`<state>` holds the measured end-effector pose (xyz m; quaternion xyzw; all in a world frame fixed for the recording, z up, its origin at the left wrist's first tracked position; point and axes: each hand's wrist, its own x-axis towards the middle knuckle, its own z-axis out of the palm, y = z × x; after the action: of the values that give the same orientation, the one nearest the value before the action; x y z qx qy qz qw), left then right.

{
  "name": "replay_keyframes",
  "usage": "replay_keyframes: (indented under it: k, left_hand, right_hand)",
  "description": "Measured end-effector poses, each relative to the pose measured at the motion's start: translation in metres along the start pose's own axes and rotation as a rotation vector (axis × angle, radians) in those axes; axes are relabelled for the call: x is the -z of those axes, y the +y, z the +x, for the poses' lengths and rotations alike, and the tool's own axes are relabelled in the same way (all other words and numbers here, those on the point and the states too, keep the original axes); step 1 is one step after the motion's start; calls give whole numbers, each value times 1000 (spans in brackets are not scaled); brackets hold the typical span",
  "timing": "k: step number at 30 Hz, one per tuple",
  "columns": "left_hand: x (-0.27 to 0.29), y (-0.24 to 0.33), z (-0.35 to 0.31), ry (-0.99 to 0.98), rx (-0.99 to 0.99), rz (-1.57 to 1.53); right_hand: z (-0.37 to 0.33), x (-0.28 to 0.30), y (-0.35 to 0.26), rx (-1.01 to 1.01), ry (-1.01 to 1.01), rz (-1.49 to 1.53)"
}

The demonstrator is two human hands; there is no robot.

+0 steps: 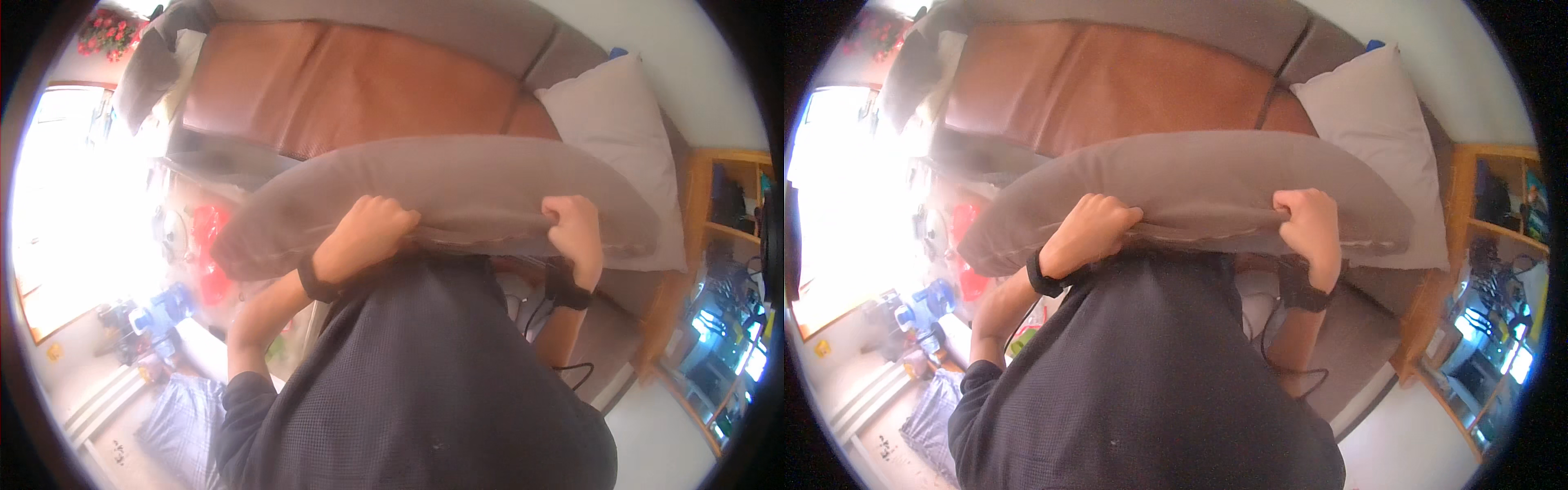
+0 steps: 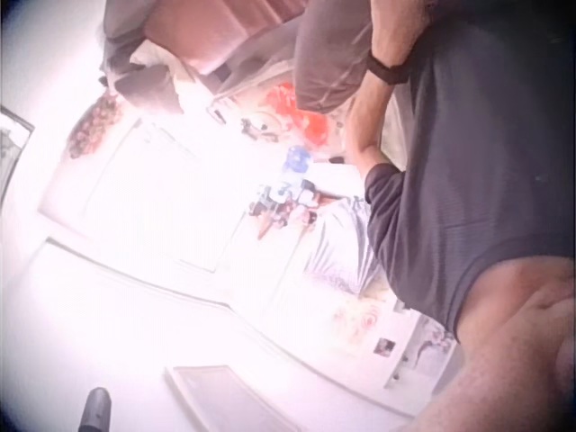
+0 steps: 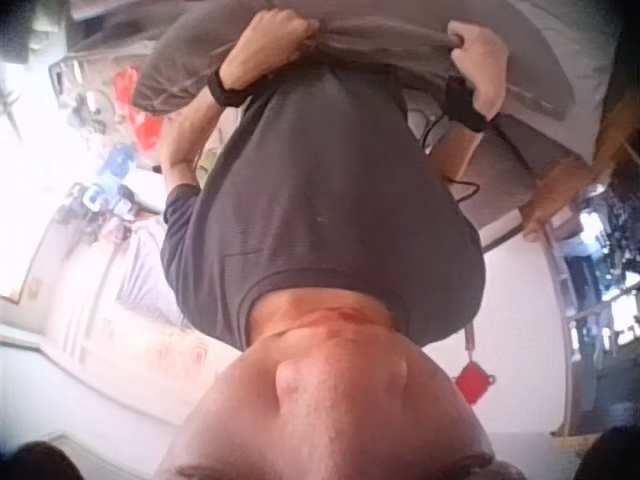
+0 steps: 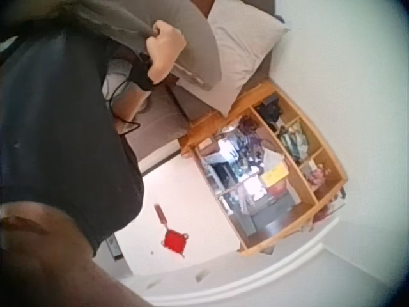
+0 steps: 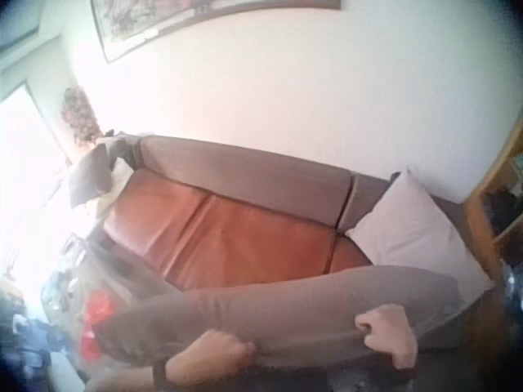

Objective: Arranging pillows and placing a bamboo mat on a sofa.

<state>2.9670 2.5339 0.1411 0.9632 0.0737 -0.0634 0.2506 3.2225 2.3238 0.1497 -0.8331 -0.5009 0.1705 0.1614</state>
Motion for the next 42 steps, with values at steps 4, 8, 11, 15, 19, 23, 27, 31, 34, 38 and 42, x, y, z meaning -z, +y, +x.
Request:
replay_keyframes:
  k: [4,8,11,15,19,23,27,31,34,38,42]
  left_hand:
    - [-3,-18,28,-53,-8,109]
    - [-5,-81,80,-121,-57,155]
    - [-31,-157,128,-37,-213,80]
    - [-78,-330,106,113,-225,185]
    - [-14,-333,123,-18,64,32]
    - [-4,-399,66,140,345,381]
    - [1,-401,67,270,402,379]
    - [-22,-422,87,353,508,418]
    - [-14,-436,110,402,514,316]
    - [35,-431,140,329,508,271]
    - [99,-414,211,414,304,283]
  right_hand:
    - [28,-43,36,-34,67,136]
    - [94,-99,74,-42,98,134]
    - [144,-155,113,-79,73,176]
    - [225,-183,69,-22,67,267]
    - [274,-214,42,-62,122,181]
    - [315,-212,45,-90,92,108]
    - [319,-213,57,-48,133,94]
    - [318,-194,43,-72,-2,27]
    - [323,-183,58,-74,5,10]
    - [336,-157,78,-51,163,32]
    - [351,-108,103,-125,267,2]
